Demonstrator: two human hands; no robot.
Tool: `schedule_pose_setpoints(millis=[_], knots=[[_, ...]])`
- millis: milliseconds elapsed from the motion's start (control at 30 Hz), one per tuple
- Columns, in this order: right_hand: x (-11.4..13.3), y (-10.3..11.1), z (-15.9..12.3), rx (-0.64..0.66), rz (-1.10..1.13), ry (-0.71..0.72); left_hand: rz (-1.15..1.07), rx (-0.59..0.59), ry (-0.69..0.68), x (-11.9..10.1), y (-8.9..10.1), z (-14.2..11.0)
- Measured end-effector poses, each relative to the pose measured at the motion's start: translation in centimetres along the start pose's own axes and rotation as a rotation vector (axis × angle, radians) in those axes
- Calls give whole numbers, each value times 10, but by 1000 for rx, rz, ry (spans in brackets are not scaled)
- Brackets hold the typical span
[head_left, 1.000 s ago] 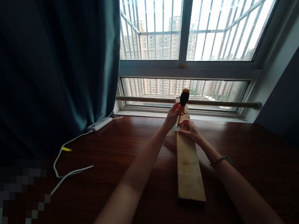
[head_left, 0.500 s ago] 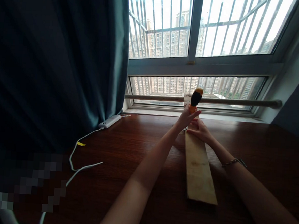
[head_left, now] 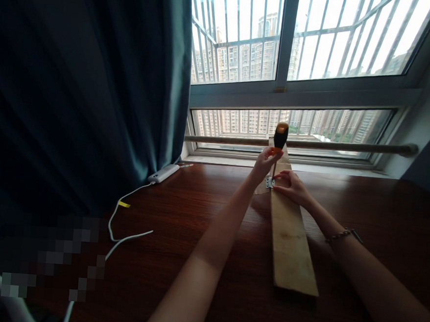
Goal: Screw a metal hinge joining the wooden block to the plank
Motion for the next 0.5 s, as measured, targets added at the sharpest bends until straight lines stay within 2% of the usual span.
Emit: schedule_pose_setpoints(millis=[167, 333, 500], knots=[[2, 0, 0, -20, -20, 4, -60, 26, -62, -4, 10, 2], [5, 1, 0, -21, -24, 7, -88, 126, 32, -7, 11, 1], [6, 0, 0, -11, -14, -14, -212, 94, 68, 3, 6, 1]])
Point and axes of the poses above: each hand's wrist, its own z-axis towards the middle knuckle, its own y-axis out of the back of the hand, x = y × z, the point moved 2 cm from there along z, towards the middle knuckle
